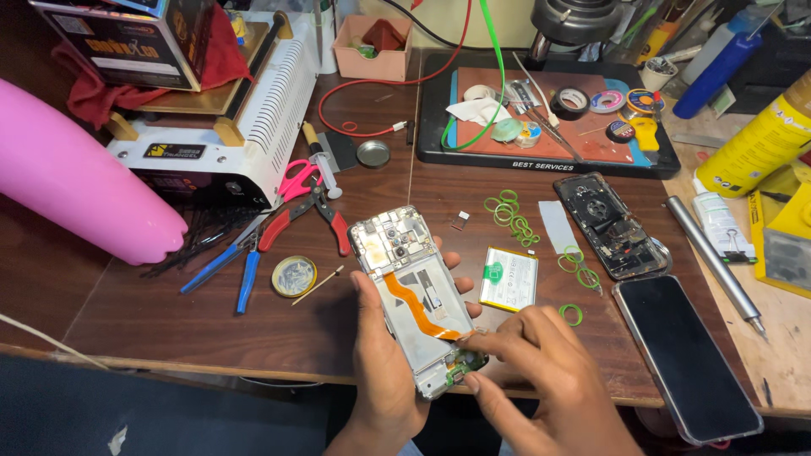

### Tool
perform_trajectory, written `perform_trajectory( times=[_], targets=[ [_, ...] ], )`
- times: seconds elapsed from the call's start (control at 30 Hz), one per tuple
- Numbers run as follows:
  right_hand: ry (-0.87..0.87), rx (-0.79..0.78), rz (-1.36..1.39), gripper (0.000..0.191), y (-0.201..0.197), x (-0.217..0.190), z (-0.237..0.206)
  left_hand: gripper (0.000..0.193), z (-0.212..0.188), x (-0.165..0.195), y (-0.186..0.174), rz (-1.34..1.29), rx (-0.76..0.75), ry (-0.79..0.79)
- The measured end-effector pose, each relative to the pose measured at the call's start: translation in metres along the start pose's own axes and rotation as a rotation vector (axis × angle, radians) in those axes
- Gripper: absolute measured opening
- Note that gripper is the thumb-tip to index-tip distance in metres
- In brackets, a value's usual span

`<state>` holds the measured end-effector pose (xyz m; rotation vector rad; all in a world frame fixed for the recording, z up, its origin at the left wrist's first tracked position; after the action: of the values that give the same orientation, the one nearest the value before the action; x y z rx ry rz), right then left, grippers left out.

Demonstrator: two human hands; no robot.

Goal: The person disassembles a smartphone, removes the battery and screen, and uses a soldering iron to work on the motherboard. They then reattach the battery connector and place the screen aside.

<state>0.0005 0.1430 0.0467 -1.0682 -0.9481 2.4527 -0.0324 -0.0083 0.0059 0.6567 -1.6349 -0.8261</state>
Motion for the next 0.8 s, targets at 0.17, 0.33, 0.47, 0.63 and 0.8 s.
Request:
perform_trajectory(
  times=[0.17,0.33,0.47,0.63,0.8],
  targets=[
    [0.060,-0.074,0.138,0.017,-0.006,0.005,0.001,0.085,-0.005,-0.007,0.003,-0.028,-0.077,-0.004],
    [0.161,-0.128,0.220,0.014,-0.003,0.014,-0.004,0.085,-0.007,-0.007,0.003,0.015,-0.085,0.022],
    [0.044,-0.051,0.107,0.011,-0.003,0.014,-0.010,0.086,-0.004,-0.005,0.002,-0.042,-0.085,0.014],
    [0.180,0.173,0.209,0.010,-0.001,0.016,-0.024,0.086,0.004,0.000,-0.003,-0.030,-0.002,0.026],
    [0.317,0.239,-0.077,0.007,-0.029,0.045,-0.015,0.087,0.007,0.002,-0.005,-0.061,-0.052,0.016]
  ],
)
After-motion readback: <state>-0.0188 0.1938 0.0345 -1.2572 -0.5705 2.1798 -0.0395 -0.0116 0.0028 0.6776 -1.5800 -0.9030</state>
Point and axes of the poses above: each hand's wrist, its own z-axis towards the middle knuckle, its own y-axis out of the palm, x = y × z, the point moved 5 cm from there along z, towards the middle knuckle, and after that the axes turned 9 degrees about -y, right-handed, at the moved point
